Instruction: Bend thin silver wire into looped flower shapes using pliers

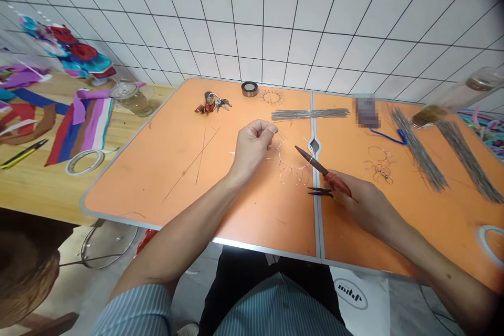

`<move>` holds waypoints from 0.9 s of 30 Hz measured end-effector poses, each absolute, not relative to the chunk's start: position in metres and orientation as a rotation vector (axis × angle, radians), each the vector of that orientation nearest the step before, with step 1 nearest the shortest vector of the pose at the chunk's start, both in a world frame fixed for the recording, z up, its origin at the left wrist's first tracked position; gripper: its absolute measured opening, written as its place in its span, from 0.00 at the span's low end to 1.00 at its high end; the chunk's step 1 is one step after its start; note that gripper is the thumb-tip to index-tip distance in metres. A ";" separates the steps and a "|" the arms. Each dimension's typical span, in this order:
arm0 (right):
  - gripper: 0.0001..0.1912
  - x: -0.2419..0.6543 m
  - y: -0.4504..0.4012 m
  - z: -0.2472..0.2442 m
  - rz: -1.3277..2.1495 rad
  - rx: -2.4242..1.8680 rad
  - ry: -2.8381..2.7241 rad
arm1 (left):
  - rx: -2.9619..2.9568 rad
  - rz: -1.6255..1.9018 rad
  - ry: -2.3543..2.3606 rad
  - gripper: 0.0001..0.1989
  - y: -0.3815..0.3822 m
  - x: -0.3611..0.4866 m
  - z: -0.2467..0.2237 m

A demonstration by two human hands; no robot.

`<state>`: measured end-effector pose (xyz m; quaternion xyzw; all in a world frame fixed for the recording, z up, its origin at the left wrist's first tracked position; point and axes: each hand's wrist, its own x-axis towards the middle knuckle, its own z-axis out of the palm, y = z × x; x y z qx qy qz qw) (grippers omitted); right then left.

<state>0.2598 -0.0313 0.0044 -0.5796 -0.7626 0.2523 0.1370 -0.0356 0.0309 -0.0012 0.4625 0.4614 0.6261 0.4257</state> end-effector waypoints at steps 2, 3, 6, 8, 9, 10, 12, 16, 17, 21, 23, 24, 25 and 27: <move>0.16 0.255 -0.032 0.000 0.619 -1.655 -2.272 | 1.168 1.568 1.157 0.11 0.030 -0.035 0.000; 0.18 0.253 -0.032 -0.003 0.564 -1.638 -2.292 | 1.172 1.569 1.164 0.11 0.029 -0.034 0.001; 0.21 0.250 -0.032 -0.011 0.410 -1.596 -2.332 | 1.193 1.567 1.192 0.11 0.027 -0.033 0.003; 0.20 0.249 -0.031 -0.015 0.334 -1.563 -2.346 | 1.208 1.560 1.210 0.12 0.025 -0.032 0.004; 0.20 0.249 -0.031 -0.017 0.306 -1.544 -2.349 | 1.213 1.558 1.217 0.12 0.025 -0.032 0.004; 0.20 0.249 -0.031 -0.018 0.285 -1.529 -2.349 | 1.216 1.555 1.221 0.12 0.024 -0.031 0.004; 0.21 0.249 -0.030 -0.019 0.252 -1.517 -2.346 | 1.218 1.547 1.219 0.12 0.024 -0.031 0.004; 0.21 0.246 -0.030 -0.020 0.228 -1.512 -2.353 | 1.221 1.534 1.221 0.12 0.025 -0.030 0.002; 0.21 0.244 -0.030 -0.020 0.228 -1.509 -2.353 | 1.222 1.533 1.223 0.12 0.025 -0.030 0.001; 0.20 0.242 -0.030 -0.022 0.232 -1.512 -2.355 | 1.223 1.525 1.220 0.13 0.024 -0.028 0.001; 0.20 0.241 -0.029 -0.023 0.242 -1.508 -2.354 | 1.224 1.519 1.224 0.13 0.023 -0.028 0.001; 0.20 0.241 -0.029 -0.024 0.251 -1.505 -2.350 | 1.227 1.516 1.226 0.13 0.022 -0.027 0.002; 0.20 0.241 -0.029 -0.024 0.261 -1.505 -2.345 | 1.231 1.513 1.227 0.13 0.022 -0.027 0.002; 0.20 0.240 -0.028 -0.025 0.282 -1.511 -2.335 | 1.238 1.508 1.228 0.13 0.022 -0.027 0.002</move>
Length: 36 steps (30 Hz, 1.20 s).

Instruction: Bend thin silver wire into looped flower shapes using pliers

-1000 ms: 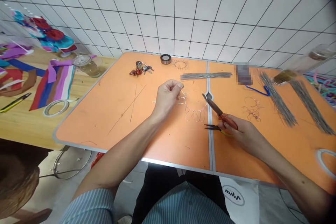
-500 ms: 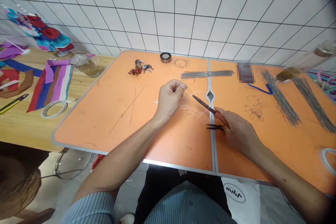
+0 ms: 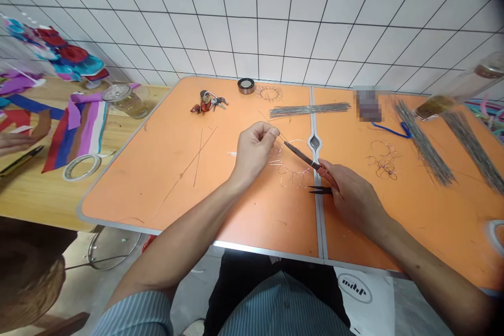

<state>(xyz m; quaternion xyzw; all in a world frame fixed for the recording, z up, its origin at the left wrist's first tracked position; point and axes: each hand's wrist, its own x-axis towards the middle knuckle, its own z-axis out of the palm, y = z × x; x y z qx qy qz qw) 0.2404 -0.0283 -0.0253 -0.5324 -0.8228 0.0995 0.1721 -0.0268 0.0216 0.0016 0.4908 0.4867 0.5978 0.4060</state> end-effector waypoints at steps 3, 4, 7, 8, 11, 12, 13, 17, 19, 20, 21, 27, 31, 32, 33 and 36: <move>0.21 0.239 -0.028 -0.026 0.328 -1.512 -2.325 | 1.233 1.504 1.236 0.12 0.022 -0.027 0.000; 0.21 0.239 -0.028 -0.026 0.350 -1.507 -2.322 | 1.230 1.502 1.241 0.12 0.023 -0.027 0.000; 0.21 0.238 -0.028 -0.026 0.402 -1.496 -2.309 | 1.228 1.499 1.239 0.12 0.024 -0.027 -0.001; 0.20 0.238 -0.028 -0.026 0.409 -1.496 -2.306 | 1.230 1.500 1.235 0.12 0.024 -0.027 -0.001; 0.21 0.238 -0.027 -0.025 0.406 -1.508 -2.308 | 1.231 1.502 1.236 0.13 0.024 -0.027 -0.002; 0.21 0.238 -0.027 -0.026 0.401 -1.509 -2.310 | 1.232 1.501 1.239 0.13 0.024 -0.027 -0.002; 0.22 0.238 -0.027 -0.026 0.397 -1.508 -2.312 | 1.232 1.502 1.241 0.13 0.024 -0.027 -0.002; 0.21 0.239 -0.027 -0.027 0.396 -1.481 -2.311 | 1.230 1.503 1.235 0.12 0.024 -0.026 -0.003; 0.20 0.239 -0.028 -0.026 0.413 -1.478 -2.309 | 1.224 1.499 1.235 0.12 0.024 -0.026 -0.003; 0.20 0.238 -0.028 -0.026 0.422 -1.478 -2.308 | 1.221 1.498 1.236 0.11 0.024 -0.026 -0.003; 0.20 0.238 -0.028 -0.025 0.433 -1.481 -2.306 | 1.218 1.497 1.237 0.11 0.024 -0.026 -0.003; 0.19 0.237 -0.029 -0.023 0.450 -1.458 -2.282 | 1.218 1.486 1.249 0.11 0.023 -0.026 -0.001; 0.20 0.236 -0.028 -0.024 0.454 -1.445 -2.286 | 1.219 1.484 1.246 0.11 0.024 -0.026 -0.003; 0.20 0.237 -0.028 -0.024 0.455 -1.441 -2.286 | 1.218 1.483 1.245 0.11 0.024 -0.026 -0.004; 0.20 0.237 -0.028 -0.024 0.458 -1.435 -2.286 | 1.218 1.482 1.243 0.11 0.024 -0.026 -0.004; 0.20 0.237 -0.028 -0.024 0.478 -1.423 -2.279 | 1.214 1.485 1.242 0.11 0.024 -0.026 -0.004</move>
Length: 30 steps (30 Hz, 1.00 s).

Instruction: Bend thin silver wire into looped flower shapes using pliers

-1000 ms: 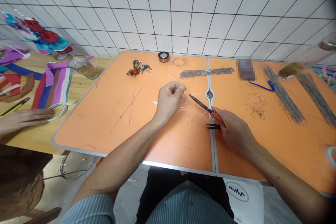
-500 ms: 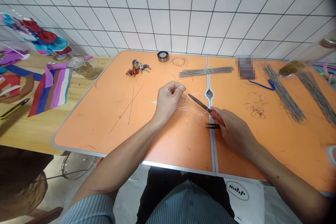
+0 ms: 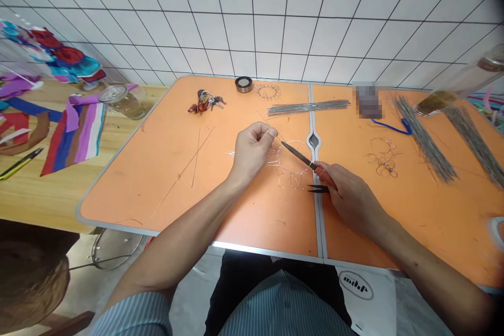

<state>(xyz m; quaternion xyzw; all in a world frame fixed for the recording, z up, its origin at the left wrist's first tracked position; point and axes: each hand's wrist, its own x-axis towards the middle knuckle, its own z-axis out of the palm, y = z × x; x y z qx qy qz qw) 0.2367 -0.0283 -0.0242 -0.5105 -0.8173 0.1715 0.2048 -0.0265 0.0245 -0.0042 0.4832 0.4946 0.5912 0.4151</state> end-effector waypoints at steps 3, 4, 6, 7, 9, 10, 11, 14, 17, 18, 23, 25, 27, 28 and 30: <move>0.20 0.236 -0.029 -0.022 0.511 -1.422 -2.275 | 1.201 1.476 1.244 0.11 0.025 -0.027 -0.004; 0.20 0.236 -0.029 -0.021 0.522 -1.422 -2.269 | 1.198 1.474 1.245 0.11 0.025 -0.027 -0.004; 0.19 0.235 -0.029 -0.020 0.550 -1.418 -2.250 | 1.197 1.479 1.244 0.11 0.025 -0.027 -0.004; 0.19 0.235 -0.028 -0.019 0.571 -1.415 -2.238 | 1.198 1.484 1.245 0.11 0.025 -0.027 -0.004; 0.19 0.234 -0.027 -0.017 0.628 -1.414 -2.220 | 1.193 1.490 1.247 0.11 0.025 -0.027 -0.004; 0.19 0.234 -0.026 -0.017 0.660 -1.416 -2.213 | 1.187 1.490 1.249 0.10 0.025 -0.028 -0.004; 0.18 0.234 -0.026 -0.016 0.688 -1.420 -2.206 | 1.179 1.492 1.251 0.10 0.025 -0.028 -0.004; 0.18 0.234 -0.025 -0.015 0.720 -1.424 -2.194 | 1.159 1.498 1.249 0.10 0.027 -0.028 -0.005; 0.19 0.235 -0.025 -0.016 0.706 -1.410 -2.205 | 1.153 1.500 1.249 0.10 0.027 -0.029 -0.005; 0.19 0.235 -0.025 -0.016 0.699 -1.408 -2.213 | 1.153 1.501 1.247 0.10 0.027 -0.029 -0.005; 0.21 0.235 -0.025 -0.017 0.692 -1.417 -2.219 | 1.150 1.508 1.235 0.10 0.027 -0.028 -0.005; 0.21 0.235 -0.025 -0.018 0.711 -1.427 -2.216 | 1.152 1.509 1.233 0.11 0.027 -0.027 -0.006; 0.21 0.235 -0.026 -0.018 0.736 -1.420 -2.211 | 1.159 1.512 1.227 0.10 0.027 -0.027 -0.007; 0.21 0.235 -0.026 -0.019 0.748 -1.405 -2.207 | 1.162 1.515 1.224 0.10 0.027 -0.027 -0.007; 0.20 0.235 -0.026 -0.019 0.766 -1.375 -2.200 | 1.166 1.520 1.221 0.10 0.028 -0.027 -0.008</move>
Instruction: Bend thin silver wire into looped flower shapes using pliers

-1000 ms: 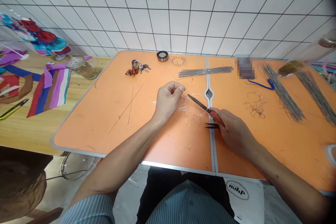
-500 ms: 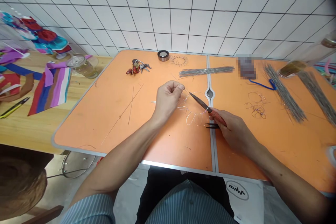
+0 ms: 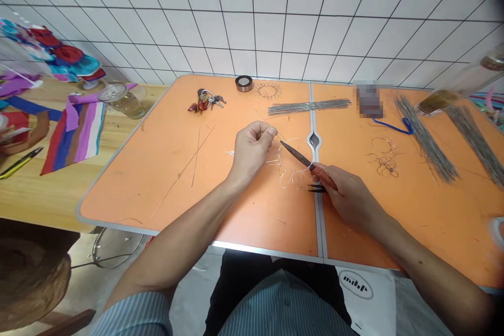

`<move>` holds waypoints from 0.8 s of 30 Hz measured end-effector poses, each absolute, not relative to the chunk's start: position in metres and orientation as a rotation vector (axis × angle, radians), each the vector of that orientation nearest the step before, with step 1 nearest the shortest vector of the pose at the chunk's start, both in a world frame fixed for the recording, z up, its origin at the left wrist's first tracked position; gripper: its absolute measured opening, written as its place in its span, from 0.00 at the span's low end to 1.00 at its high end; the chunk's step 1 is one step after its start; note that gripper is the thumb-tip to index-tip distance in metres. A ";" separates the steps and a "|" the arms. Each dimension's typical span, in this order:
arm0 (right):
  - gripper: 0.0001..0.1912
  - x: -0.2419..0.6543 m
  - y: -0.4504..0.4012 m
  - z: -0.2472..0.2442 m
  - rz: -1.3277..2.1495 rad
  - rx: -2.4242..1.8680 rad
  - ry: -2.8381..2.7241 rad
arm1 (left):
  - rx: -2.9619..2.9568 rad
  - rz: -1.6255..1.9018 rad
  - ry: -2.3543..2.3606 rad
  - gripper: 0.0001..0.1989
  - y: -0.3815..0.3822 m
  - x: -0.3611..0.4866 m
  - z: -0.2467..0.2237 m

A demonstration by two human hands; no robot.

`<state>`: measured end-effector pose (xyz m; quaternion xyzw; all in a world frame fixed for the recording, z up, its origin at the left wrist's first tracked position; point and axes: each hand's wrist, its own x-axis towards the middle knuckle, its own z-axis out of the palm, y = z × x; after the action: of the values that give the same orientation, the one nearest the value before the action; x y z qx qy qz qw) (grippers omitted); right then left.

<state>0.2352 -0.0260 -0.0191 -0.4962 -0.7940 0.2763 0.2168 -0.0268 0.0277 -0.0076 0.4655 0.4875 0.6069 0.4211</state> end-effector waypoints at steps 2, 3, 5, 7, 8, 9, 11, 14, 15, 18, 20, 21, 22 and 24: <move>0.19 0.235 -0.026 -0.019 0.773 -1.366 -2.190 | 1.169 1.526 1.223 0.10 0.028 -0.027 -0.008; 0.19 0.234 -0.026 -0.019 0.775 -1.374 -2.187 | 1.170 1.530 1.223 0.10 0.028 -0.027 -0.008; 0.19 0.233 -0.025 -0.019 0.781 -1.395 -2.183 | 1.172 1.535 1.222 0.10 0.028 -0.027 -0.008; 0.19 0.233 -0.025 -0.018 0.795 -1.401 -2.180 | 1.173 1.537 1.221 0.10 0.028 -0.027 -0.008; 0.19 0.233 -0.025 -0.017 0.804 -1.397 -2.178 | 1.173 1.537 1.221 0.10 0.028 -0.027 -0.008; 0.19 0.233 -0.025 -0.017 0.811 -1.391 -2.174 | 1.173 1.536 1.221 0.10 0.028 -0.027 -0.008; 0.18 0.233 -0.025 -0.016 0.824 -1.387 -2.161 | 1.173 1.530 1.221 0.10 0.027 -0.026 -0.007; 0.17 0.233 -0.025 -0.016 0.836 -1.399 -2.150 | 1.167 1.526 1.217 0.10 0.025 -0.025 -0.006; 0.17 0.233 -0.026 -0.016 0.838 -1.402 -2.150 | 1.168 1.525 1.215 0.10 0.025 -0.025 -0.006; 0.16 0.233 -0.026 -0.017 0.834 -1.399 -2.149 | 1.175 1.525 1.213 0.10 0.024 -0.025 -0.006; 0.15 0.233 -0.026 -0.017 0.833 -1.388 -2.146 | 1.176 1.526 1.213 0.10 0.024 -0.025 -0.006; 0.15 0.233 -0.026 -0.017 0.835 -1.383 -2.144 | 1.175 1.527 1.213 0.10 0.024 -0.025 -0.006; 0.15 0.232 -0.026 -0.016 0.839 -1.380 -2.142 | 1.172 1.526 1.214 0.10 0.024 -0.025 -0.006; 0.15 0.232 -0.027 -0.016 0.847 -1.387 -2.137 | 1.171 1.523 1.216 0.11 0.024 -0.025 -0.007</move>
<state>0.2322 -0.0271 -0.0155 -0.5032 -0.7753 0.3073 0.2265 -0.0247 0.0243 -0.0071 0.4672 0.4851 0.6078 0.4206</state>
